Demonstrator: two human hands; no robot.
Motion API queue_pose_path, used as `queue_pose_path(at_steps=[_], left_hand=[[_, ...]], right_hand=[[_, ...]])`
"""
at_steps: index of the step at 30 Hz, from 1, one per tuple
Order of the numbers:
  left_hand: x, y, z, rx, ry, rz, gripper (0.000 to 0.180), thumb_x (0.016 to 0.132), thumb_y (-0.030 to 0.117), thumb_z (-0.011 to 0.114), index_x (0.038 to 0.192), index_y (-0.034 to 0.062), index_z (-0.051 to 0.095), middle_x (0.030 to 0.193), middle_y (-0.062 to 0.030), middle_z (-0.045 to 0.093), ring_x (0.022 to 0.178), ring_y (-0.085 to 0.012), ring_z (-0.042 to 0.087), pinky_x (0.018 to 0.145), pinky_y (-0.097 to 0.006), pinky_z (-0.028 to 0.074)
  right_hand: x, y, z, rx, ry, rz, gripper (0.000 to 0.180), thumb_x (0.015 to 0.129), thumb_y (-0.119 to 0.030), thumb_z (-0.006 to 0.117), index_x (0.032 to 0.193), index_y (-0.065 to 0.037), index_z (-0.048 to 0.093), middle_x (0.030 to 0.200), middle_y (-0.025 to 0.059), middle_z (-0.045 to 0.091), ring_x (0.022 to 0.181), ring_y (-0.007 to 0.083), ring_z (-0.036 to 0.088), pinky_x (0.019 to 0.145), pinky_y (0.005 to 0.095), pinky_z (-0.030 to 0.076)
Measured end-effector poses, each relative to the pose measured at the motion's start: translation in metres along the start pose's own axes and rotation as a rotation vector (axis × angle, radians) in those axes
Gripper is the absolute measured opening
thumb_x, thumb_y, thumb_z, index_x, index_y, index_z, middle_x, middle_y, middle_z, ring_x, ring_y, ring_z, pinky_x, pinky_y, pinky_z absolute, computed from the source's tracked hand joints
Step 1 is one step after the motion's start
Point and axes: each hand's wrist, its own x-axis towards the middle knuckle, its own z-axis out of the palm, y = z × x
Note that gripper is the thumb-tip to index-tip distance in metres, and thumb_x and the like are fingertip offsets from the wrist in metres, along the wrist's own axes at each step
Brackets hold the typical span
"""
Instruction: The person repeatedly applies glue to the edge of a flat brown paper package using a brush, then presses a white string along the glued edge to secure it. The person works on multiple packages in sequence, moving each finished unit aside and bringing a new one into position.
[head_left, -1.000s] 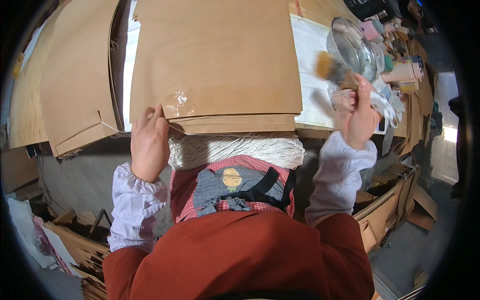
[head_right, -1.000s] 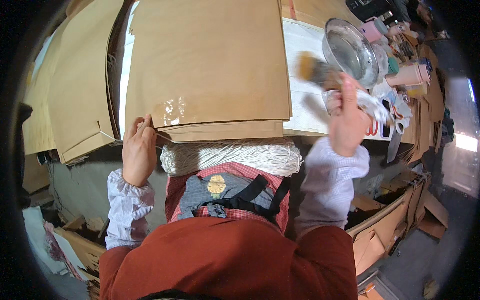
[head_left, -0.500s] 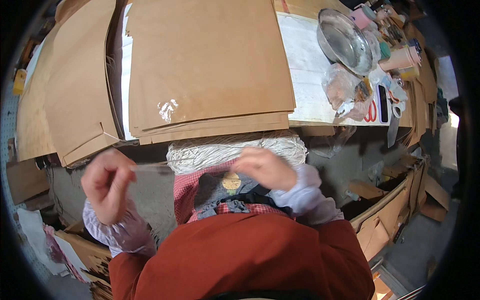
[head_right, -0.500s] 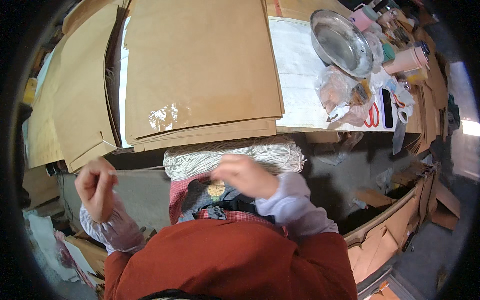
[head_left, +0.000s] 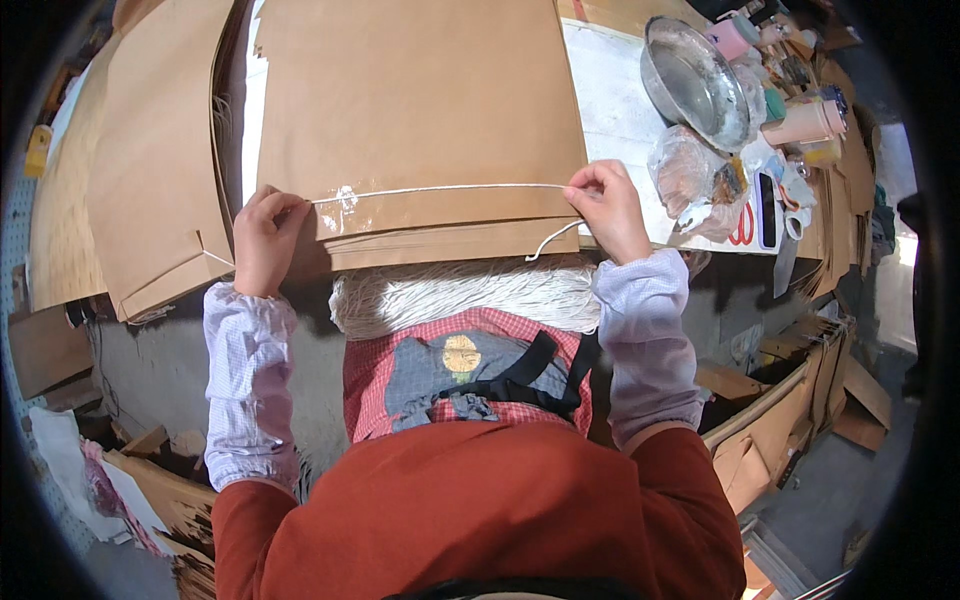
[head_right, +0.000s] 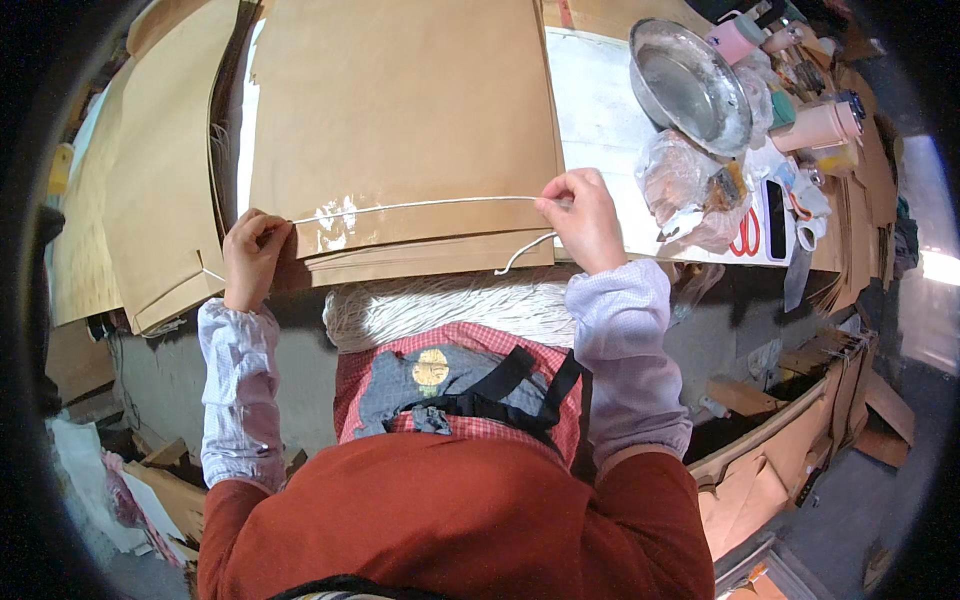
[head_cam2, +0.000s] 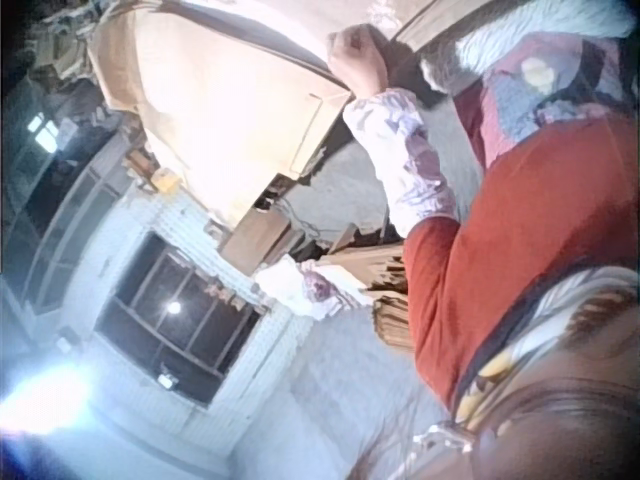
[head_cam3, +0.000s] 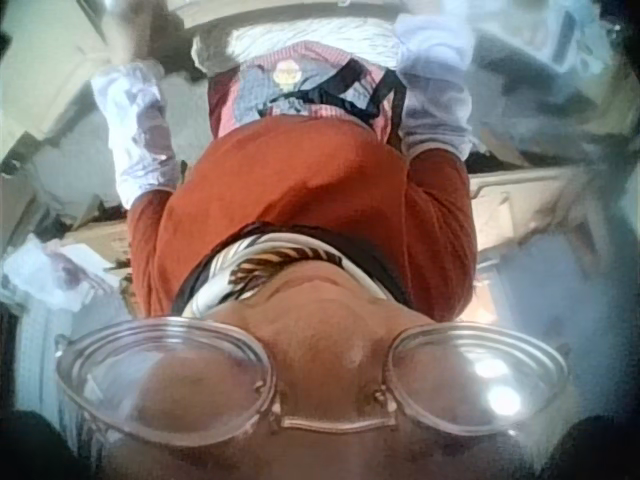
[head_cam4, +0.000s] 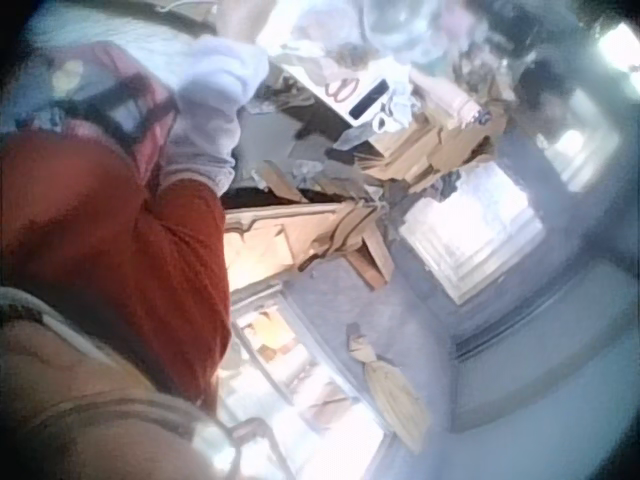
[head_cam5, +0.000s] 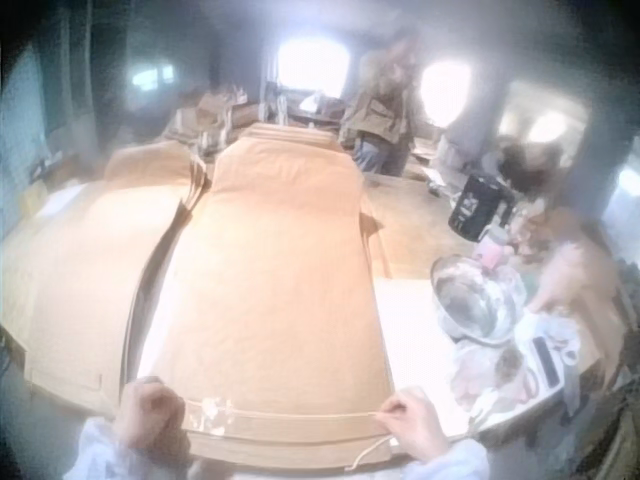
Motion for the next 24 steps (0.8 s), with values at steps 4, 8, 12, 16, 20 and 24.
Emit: queue_pose_path(at_steps=[4,8,12,16,20,24], left_hand=[[-0.003,0.012,-0.004,0.438,0.197,0.273,0.018,0.074,0.002,0.071,0.091,0.0033,0.064,0.09,-0.0097,0.06,0.081,-0.0285,0.059,0.071,-0.036,0.047],[-0.004,0.017,-0.002,0.354,0.121,0.414,0.024,0.075,-0.003,0.065,0.098,0.0048,0.063,0.096,-0.011,0.061,0.085,-0.0303,0.059,0.073,-0.039,0.047],[-0.011,0.014,-0.001,0.017,-0.093,0.27,0.034,0.079,-0.006,0.058,0.111,0.004,0.064,0.101,-0.0139,0.061,0.092,-0.0317,0.061,0.077,-0.039,0.05],[-0.007,0.013,-0.015,0.032,-0.259,0.341,0.025,0.083,0.006,0.064,0.108,0.0024,0.066,0.104,-0.0123,0.06,0.098,-0.0312,0.058,0.082,-0.038,0.049],[0.012,0.017,-0.026,-0.117,-0.371,0.121,0.031,0.075,0.014,0.077,0.102,0.0009,0.071,0.094,-0.0112,0.063,0.087,-0.028,0.061,0.078,-0.035,0.051],[0.012,0.018,-0.005,0.01,-0.121,-0.013,0.015,0.079,0.012,0.072,0.084,-0.0009,0.066,0.08,-0.0135,0.062,0.071,-0.0332,0.062,0.064,-0.041,0.05]], right_hand=[[-0.006,-0.005,-0.015,0.462,-0.176,0.266,0.017,0.078,0.0,0.071,0.083,-0.004,0.055,0.073,-0.0005,0.054,0.073,0.011,0.057,0.064,0.0229,0.046],[-0.006,-0.017,-0.009,0.605,-0.193,0.309,0.025,0.081,0.003,0.068,0.081,-0.009,0.046,0.079,-0.0027,0.054,0.071,0.0063,0.055,0.06,0.0192,0.045],[-0.01,-0.021,0.008,-0.1,0.27,-0.168,0.031,0.071,-0.001,0.074,0.098,-0.003,0.059,0.083,0.0042,0.062,0.083,0.0187,0.061,0.072,0.0298,0.049],[-0.008,-0.025,0.007,-0.351,0.085,-0.623,0.029,0.069,0.001,0.074,0.097,-0.002,0.069,0.091,0.0062,0.067,0.088,0.0263,0.063,0.075,0.0348,0.052],[0.004,-0.03,0.01,0.019,-0.083,-0.236,0.012,0.077,-0.003,0.073,0.089,-0.001,0.071,0.083,0.0087,0.066,0.074,0.0225,0.061,0.067,0.0305,0.049],[0.008,-0.027,0.026,-0.101,0.055,-0.064,0.013,0.08,-0.01,0.075,0.079,0.0,0.067,0.074,0.01,0.061,0.064,0.0217,0.058,0.061,0.0314,0.047]])
